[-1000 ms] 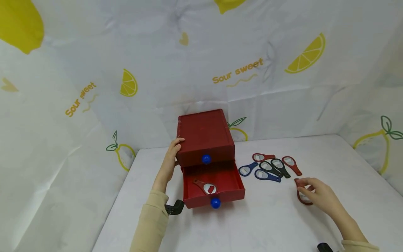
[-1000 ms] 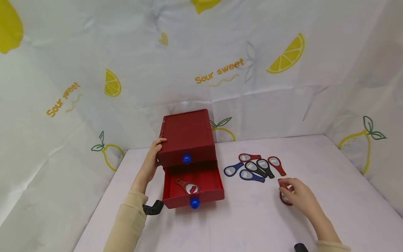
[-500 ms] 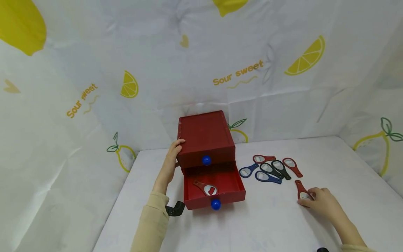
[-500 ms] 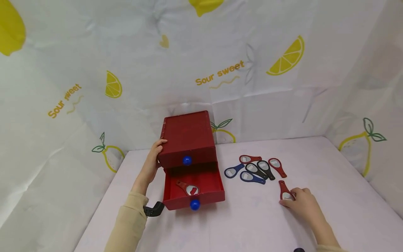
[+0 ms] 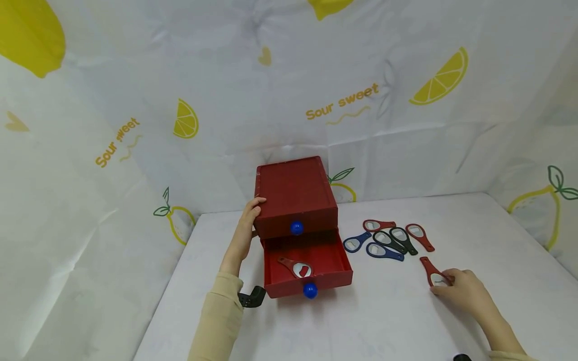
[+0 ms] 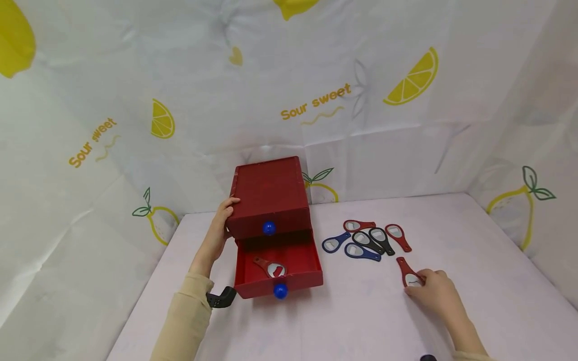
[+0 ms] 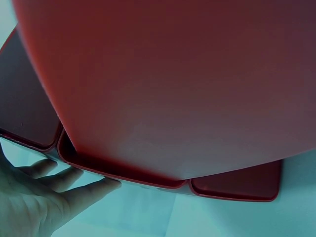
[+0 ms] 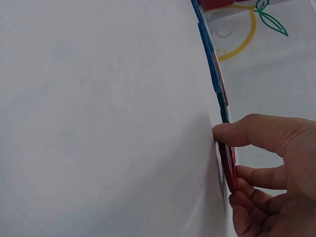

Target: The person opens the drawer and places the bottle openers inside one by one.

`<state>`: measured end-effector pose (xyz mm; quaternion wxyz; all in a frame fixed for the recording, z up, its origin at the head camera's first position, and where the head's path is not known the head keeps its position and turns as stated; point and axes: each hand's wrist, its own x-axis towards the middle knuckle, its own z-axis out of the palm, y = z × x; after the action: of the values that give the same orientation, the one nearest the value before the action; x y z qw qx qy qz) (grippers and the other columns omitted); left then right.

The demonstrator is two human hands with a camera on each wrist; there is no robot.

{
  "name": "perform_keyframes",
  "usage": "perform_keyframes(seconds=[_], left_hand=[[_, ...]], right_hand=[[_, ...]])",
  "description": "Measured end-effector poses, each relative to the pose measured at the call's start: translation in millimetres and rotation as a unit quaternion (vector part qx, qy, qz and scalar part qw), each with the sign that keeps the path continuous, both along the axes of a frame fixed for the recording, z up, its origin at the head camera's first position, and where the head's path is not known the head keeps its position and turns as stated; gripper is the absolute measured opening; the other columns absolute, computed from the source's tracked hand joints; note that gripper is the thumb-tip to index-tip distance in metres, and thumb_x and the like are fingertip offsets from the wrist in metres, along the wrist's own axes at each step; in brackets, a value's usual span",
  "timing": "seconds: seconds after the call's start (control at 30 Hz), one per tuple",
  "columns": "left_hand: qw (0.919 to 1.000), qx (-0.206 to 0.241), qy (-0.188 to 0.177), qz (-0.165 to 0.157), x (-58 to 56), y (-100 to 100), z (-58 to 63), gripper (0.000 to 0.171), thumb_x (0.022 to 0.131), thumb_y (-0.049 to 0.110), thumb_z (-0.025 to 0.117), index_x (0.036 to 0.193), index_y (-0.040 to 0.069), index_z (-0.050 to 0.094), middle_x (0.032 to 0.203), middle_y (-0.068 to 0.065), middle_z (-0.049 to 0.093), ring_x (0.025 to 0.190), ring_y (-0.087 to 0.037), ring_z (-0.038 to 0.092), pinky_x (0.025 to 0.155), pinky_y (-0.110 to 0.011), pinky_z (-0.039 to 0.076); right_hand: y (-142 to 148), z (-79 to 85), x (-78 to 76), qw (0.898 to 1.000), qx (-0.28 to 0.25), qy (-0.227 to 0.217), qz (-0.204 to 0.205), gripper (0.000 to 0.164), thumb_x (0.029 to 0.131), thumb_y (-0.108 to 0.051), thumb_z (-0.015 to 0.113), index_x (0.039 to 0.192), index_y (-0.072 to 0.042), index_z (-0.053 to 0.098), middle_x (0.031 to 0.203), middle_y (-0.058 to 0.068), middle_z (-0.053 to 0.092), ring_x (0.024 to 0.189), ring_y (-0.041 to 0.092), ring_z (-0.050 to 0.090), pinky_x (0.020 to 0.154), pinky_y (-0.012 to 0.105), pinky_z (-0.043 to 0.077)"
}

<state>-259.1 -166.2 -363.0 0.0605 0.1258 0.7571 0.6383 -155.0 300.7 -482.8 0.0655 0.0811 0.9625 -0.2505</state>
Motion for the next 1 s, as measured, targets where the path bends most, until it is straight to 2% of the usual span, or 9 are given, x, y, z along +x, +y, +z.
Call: perform_keyframes(seconds=[0.17,0.3,0.43,0.63,0.77,1.0], left_hand=[[1.0,0.006,-0.001,0.0,-0.3,-0.4,-1.3,0.038,0.1,0.034,0.028,0.135,0.024,0.036,0.148,-0.004,0.026,0.123,-0.027,0.038,0.093,-0.043,0.037],[1.0,0.006,-0.005,0.004,-0.1,-0.5,-2.2,0.037,0.1,0.034,0.028,0.135,0.024,0.036,0.148,-0.003,0.025,0.123,-0.026,0.038,0.093,-0.043,0.037],[0.9999,0.006,-0.008,0.005,0.9,-0.4,-2.8,0.038,0.1,0.034,0.028,0.136,0.023,0.035,0.149,-0.004,0.024,0.124,-0.027,0.038,0.092,-0.043,0.037],[1.0,0.008,-0.004,0.003,1.5,-1.1,-3.0,0.038,0.1,0.034,0.028,0.136,0.023,0.035,0.149,-0.004,0.024,0.124,-0.027,0.038,0.093,-0.044,0.037],[1.0,0.008,-0.002,0.0,0.5,-1.3,-2.9,0.039,0.1,0.034,0.028,0.136,0.023,0.034,0.149,-0.003,0.023,0.124,-0.027,0.038,0.093,-0.042,0.037],[1.0,0.005,0.002,-0.003,-1.3,-0.5,-1.8,0.038,0.1,0.035,0.028,0.136,0.024,0.035,0.149,-0.003,0.024,0.124,-0.027,0.038,0.092,-0.042,0.037]], right_hand=[[-2.1,2.6,0.2,1.0,-0.015,0.012,0.001,0.072,0.074,-0.04,0.072,0.112,0.017,0.051,0.095,0.032,0.056,0.086,0.037,0.053,0.07,0.049,0.045],[-7.6,11.0,1.0,0.998,-0.026,0.052,0.014,0.065,0.074,-0.035,0.073,0.11,0.015,0.055,0.094,0.028,0.058,0.084,0.034,0.056,0.063,0.038,0.045],[-18.3,22.7,3.4,0.996,-0.029,0.081,0.016,0.061,0.074,-0.033,0.074,0.111,0.012,0.056,0.096,0.028,0.055,0.085,0.032,0.053,0.059,0.028,0.039],[-38.4,41.7,5.2,0.992,-0.041,0.12,0.02,0.06,0.074,-0.029,0.075,0.116,0.009,0.055,0.103,0.031,0.051,0.087,0.034,0.049,0.058,0.028,0.039],[-50.2,55.0,7.4,0.985,-0.059,0.157,0.034,0.059,0.073,-0.026,0.077,0.116,0.007,0.055,0.108,0.031,0.05,0.088,0.033,0.05,0.058,0.028,0.038],[-74.4,78.8,5.4,0.965,-0.073,0.24,0.079,0.054,0.067,-0.018,0.081,0.111,0.004,0.06,0.104,0.022,0.055,0.087,0.027,0.049,0.058,0.023,0.038]])
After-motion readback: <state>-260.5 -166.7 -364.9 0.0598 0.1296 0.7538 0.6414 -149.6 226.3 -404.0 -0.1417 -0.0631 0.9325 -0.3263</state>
